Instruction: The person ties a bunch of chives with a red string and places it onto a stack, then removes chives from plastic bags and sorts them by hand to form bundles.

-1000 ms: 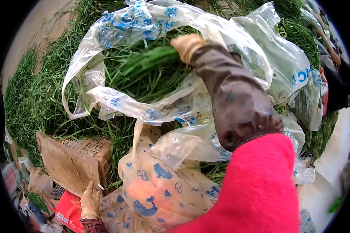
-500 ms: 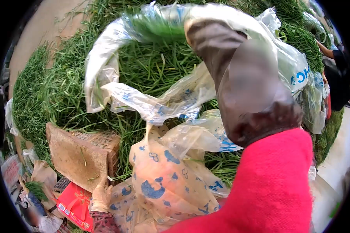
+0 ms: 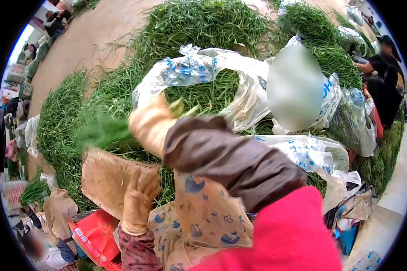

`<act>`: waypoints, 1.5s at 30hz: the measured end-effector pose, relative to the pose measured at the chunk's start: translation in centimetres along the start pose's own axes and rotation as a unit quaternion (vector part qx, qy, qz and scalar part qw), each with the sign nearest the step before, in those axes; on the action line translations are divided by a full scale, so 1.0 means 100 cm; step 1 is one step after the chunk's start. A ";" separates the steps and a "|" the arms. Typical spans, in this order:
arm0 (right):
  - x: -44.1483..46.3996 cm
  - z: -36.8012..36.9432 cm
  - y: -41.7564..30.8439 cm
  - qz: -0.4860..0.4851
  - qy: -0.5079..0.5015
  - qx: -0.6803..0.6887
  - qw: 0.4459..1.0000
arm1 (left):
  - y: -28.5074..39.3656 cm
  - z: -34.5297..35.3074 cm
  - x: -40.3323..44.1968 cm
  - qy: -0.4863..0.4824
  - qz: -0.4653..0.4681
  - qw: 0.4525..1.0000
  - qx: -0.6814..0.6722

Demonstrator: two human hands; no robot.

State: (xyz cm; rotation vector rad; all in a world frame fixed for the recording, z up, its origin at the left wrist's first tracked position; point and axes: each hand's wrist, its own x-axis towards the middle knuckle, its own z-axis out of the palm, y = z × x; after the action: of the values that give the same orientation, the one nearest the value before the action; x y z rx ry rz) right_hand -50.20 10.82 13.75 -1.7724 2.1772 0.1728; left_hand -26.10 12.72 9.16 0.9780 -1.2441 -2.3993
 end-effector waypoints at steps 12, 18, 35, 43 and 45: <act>-0.066 -0.005 -0.150 -0.224 -0.097 0.195 0.950 | 0.026 -0.111 -0.077 0.234 0.299 0.910 -0.167; -0.041 -0.023 -0.212 -0.314 0.096 0.458 0.826 | 0.035 -0.136 -0.092 0.357 0.296 0.886 0.002; 0.028 0.082 -0.314 -0.211 0.152 0.461 0.848 | 0.028 -0.171 -0.103 0.261 0.033 0.757 0.598; 0.003 0.074 -0.242 -0.095 0.167 0.610 0.768 | -0.002 -0.091 -0.141 0.029 -0.090 0.993 0.067; -0.004 0.100 -0.241 -0.040 0.170 0.651 0.738 | -0.046 -0.095 -0.127 0.016 -0.034 0.999 -0.030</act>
State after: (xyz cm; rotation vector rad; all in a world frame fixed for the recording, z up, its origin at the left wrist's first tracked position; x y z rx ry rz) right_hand -25.03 8.89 7.17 -0.9953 1.5358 -1.4302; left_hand -10.05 16.02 7.31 1.0528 -1.1382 -2.4475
